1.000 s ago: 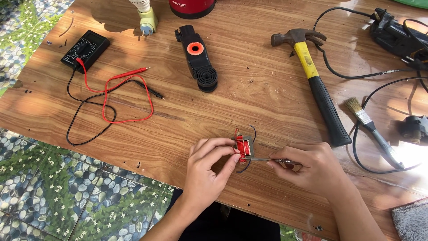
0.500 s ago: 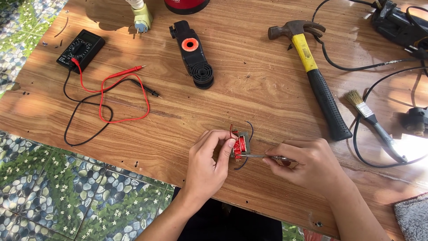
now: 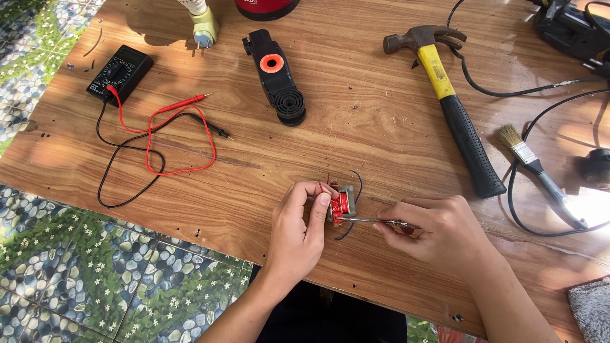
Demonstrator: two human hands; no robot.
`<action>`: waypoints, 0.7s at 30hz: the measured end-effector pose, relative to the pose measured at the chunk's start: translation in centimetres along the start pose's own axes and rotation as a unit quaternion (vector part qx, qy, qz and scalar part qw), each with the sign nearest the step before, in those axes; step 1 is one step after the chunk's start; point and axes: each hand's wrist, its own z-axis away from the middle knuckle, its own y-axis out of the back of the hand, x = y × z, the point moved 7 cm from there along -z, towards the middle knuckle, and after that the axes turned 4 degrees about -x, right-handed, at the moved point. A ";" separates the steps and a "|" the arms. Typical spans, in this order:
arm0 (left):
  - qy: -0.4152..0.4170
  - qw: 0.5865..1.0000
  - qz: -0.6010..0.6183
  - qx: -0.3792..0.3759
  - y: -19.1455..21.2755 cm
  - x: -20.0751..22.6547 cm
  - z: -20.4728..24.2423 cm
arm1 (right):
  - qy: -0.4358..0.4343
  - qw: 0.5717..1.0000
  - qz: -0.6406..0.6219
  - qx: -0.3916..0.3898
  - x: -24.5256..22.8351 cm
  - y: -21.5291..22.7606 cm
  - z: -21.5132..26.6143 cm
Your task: Repairing the wiring of a small transformer using a screwdriver and a soldering iron on a workshop table.
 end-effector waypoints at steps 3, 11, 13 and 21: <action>-0.039 0.999 0.029 0.013 0.4 1.1 -0.4 | -0.059 0.996 -0.072 0.007 0.6 0.1 -0.2; -0.058 0.997 0.019 0.038 0.6 0.7 -0.1 | -0.058 0.996 -0.070 0.010 0.7 0.1 -0.2; -0.065 0.997 0.019 0.049 0.7 0.8 -0.1 | -0.053 0.996 -0.069 0.012 0.6 0.2 -0.2; -0.062 0.998 -0.007 0.031 0.9 0.4 0.3 | -0.052 0.997 -0.060 0.008 0.5 0.3 -0.3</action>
